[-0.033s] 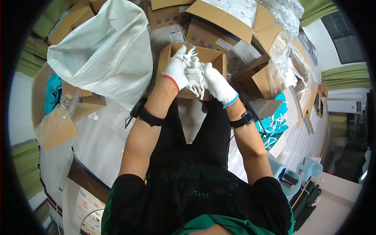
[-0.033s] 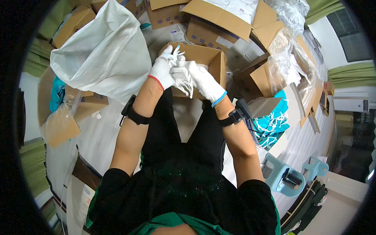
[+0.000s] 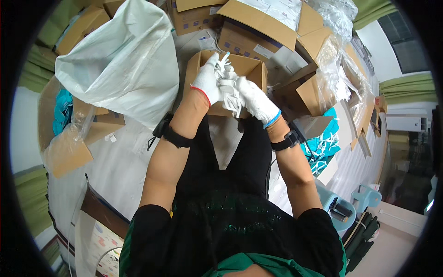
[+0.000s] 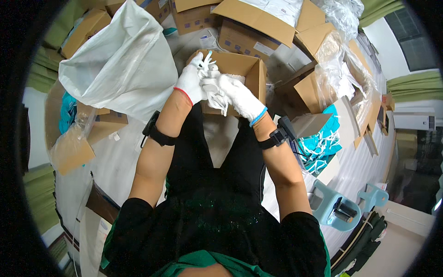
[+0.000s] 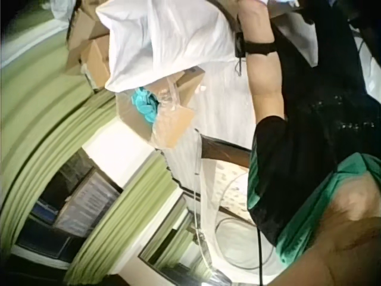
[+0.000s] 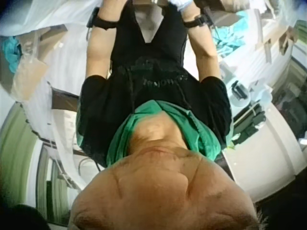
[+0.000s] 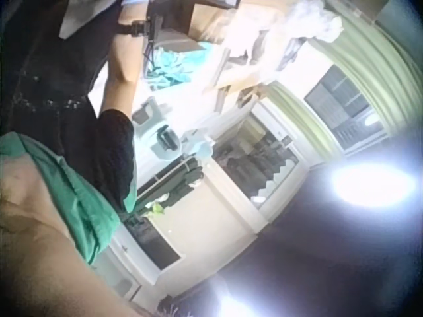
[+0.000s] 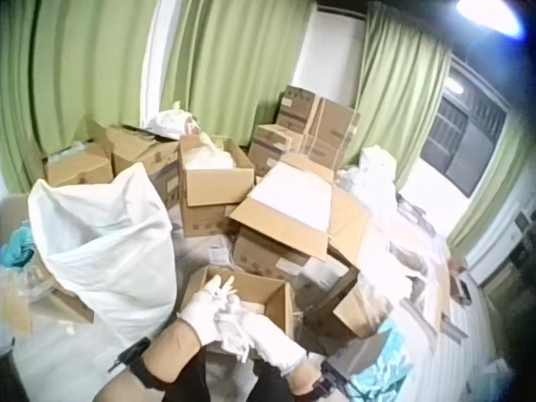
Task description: Sort face masks and place them into a box filled with protective packing material.
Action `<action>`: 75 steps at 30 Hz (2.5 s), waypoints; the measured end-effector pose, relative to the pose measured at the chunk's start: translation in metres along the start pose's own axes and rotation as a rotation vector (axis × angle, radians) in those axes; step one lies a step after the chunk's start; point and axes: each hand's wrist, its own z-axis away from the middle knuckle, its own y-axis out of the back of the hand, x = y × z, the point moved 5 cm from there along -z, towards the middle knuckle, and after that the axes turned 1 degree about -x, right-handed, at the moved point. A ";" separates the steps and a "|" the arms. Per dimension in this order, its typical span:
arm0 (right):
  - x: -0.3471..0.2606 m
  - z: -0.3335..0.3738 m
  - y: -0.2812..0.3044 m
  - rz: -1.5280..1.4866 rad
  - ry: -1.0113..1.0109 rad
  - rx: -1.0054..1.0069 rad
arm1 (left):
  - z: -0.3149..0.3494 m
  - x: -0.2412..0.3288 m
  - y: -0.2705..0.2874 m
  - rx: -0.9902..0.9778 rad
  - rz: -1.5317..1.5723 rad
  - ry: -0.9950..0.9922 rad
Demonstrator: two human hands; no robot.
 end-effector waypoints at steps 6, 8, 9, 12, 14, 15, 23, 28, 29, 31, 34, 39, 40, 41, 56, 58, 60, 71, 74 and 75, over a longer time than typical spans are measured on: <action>-0.004 0.041 0.012 0.056 -0.172 -0.049 | -0.026 -0.022 -0.017 -0.245 0.029 0.261; -0.001 0.051 0.024 -0.093 -0.150 -0.133 | -0.045 -0.025 -0.011 0.061 -0.049 0.101; 0.001 0.057 0.030 -0.164 -0.134 -0.174 | -0.049 -0.026 -0.015 0.206 -0.093 0.020; -0.008 0.061 0.036 -0.538 0.092 0.091 | -0.065 -0.004 0.032 0.382 -0.769 -0.135; -0.003 0.063 0.063 -0.666 0.173 0.150 | -0.061 -0.002 0.038 0.466 -1.260 -0.401; -0.004 0.066 0.075 -0.655 0.198 0.140 | -0.050 -0.011 0.034 0.496 -1.408 -0.568; -0.002 0.080 0.088 -0.679 0.263 0.349 | 0.006 -0.116 -0.028 0.006 -1.634 -0.556; -0.001 0.089 0.075 -0.605 0.239 0.458 | -0.005 -0.130 -0.019 -0.034 -1.786 -0.495; -0.002 0.093 0.073 -0.593 0.215 0.467 | -0.005 -0.130 -0.020 -0.064 -1.733 -0.408; -0.009 0.098 0.071 -0.597 0.265 0.330 | -0.002 -0.128 -0.020 -0.118 -1.622 -0.237; -0.016 0.103 0.078 -0.548 0.313 0.288 | 0.004 -0.118 -0.027 -0.224 -1.603 -0.178; -0.023 0.107 0.066 -0.493 0.376 0.266 | 0.011 -0.113 -0.041 -0.436 -1.973 -0.266; -0.030 0.109 0.056 -0.512 0.410 0.285 | 0.016 -0.113 -0.047 -0.456 -2.032 -0.303; -0.036 0.113 0.054 -0.631 0.448 0.264 | 0.028 -0.118 -0.069 -0.491 -2.088 -0.344; -0.113 0.251 -0.025 -0.071 -0.177 0.295 | 0.178 -0.124 -0.099 -1.067 -1.757 -0.021; -0.129 0.274 0.023 -0.108 -0.061 0.660 | 0.171 -0.080 -0.083 -0.937 -1.782 -0.130; -0.136 0.277 0.044 -0.285 0.048 0.715 | 0.155 -0.062 -0.063 -0.476 -1.342 0.268; -0.083 0.184 0.052 -0.967 0.272 0.515 | 0.040 -0.178 -0.052 -0.383 -0.829 0.096; -0.075 0.179 0.057 -0.844 0.400 0.369 | 0.045 -0.187 -0.055 -0.348 -0.822 0.139; -0.074 0.178 0.056 -0.785 0.445 0.321 | 0.045 -0.189 -0.054 -0.340 -0.781 0.153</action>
